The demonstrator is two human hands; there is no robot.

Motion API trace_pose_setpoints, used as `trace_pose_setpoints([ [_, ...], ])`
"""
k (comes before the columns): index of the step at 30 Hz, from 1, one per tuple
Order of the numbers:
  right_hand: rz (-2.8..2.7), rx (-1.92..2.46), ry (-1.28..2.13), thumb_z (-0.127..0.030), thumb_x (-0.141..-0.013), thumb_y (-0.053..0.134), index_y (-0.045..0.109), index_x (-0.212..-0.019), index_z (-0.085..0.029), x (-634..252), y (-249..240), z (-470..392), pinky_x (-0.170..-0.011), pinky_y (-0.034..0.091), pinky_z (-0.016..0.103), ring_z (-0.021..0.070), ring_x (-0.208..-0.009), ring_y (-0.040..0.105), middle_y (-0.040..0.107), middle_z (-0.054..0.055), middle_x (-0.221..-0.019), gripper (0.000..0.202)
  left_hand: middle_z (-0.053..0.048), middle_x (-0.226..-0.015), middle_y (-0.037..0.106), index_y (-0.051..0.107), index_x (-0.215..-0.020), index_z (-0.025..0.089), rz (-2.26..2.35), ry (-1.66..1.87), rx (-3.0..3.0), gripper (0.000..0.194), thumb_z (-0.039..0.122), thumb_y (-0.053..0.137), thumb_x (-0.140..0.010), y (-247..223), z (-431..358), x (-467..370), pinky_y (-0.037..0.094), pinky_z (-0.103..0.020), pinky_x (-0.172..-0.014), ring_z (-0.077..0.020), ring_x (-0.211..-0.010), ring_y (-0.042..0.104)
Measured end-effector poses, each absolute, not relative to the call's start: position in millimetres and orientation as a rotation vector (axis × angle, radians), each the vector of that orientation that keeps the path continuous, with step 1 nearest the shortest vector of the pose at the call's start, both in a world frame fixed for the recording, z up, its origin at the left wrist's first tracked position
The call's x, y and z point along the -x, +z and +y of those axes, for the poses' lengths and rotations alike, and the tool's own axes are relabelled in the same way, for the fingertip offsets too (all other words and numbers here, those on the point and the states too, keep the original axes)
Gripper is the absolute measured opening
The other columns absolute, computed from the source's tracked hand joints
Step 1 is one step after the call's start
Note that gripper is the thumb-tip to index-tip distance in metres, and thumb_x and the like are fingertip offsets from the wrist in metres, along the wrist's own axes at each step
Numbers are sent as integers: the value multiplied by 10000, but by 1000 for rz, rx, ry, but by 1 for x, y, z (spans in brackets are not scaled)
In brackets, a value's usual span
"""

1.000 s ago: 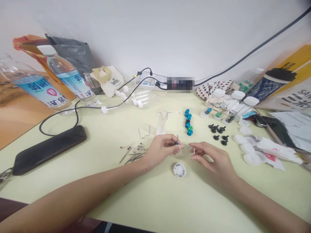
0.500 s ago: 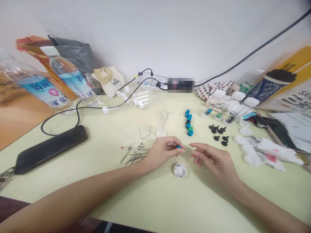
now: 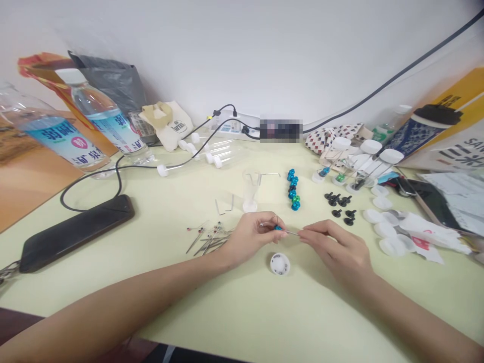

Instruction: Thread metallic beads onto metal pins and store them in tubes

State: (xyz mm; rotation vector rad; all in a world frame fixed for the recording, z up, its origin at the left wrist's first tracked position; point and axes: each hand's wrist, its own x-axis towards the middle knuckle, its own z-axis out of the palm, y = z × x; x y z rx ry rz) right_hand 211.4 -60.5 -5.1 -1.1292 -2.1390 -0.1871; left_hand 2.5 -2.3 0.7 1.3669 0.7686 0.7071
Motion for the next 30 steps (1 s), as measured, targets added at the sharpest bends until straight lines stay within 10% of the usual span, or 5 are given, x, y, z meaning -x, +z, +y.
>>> trace_pose_setpoints([
  [13,-1807,1289,683,-200,-905,541,644,-1069,-184,-203,-6,-63,-430,501,176,82,-447,572,601,-26,-629,194,-48,-817,672,686,-826,146,811,731,-1462,109,244,667,-782,2,-3,-2,507,-283,-704,-129,-688,583],
  [23,-2140,1082,-73,-112,-860,615,618,-1066,-176,-210,-7,-55,-642,513,226,131,-714,651,697,58,-855,215,-17,-756,634,668,-820,139,800,741,-1378,120,254,670,-786,0,1,-1,491,-253,-689,-103,-652,555],
  [30,-2037,1170,375,-153,-924,507,653,-990,-198,-207,-3,-60,-512,499,197,91,-531,598,647,-3,-675,166,-30,-776,649,679,-808,130,793,749,-1384,96,219,682,-771,2,-2,-3,489,-257,-692,-113,-679,561],
])
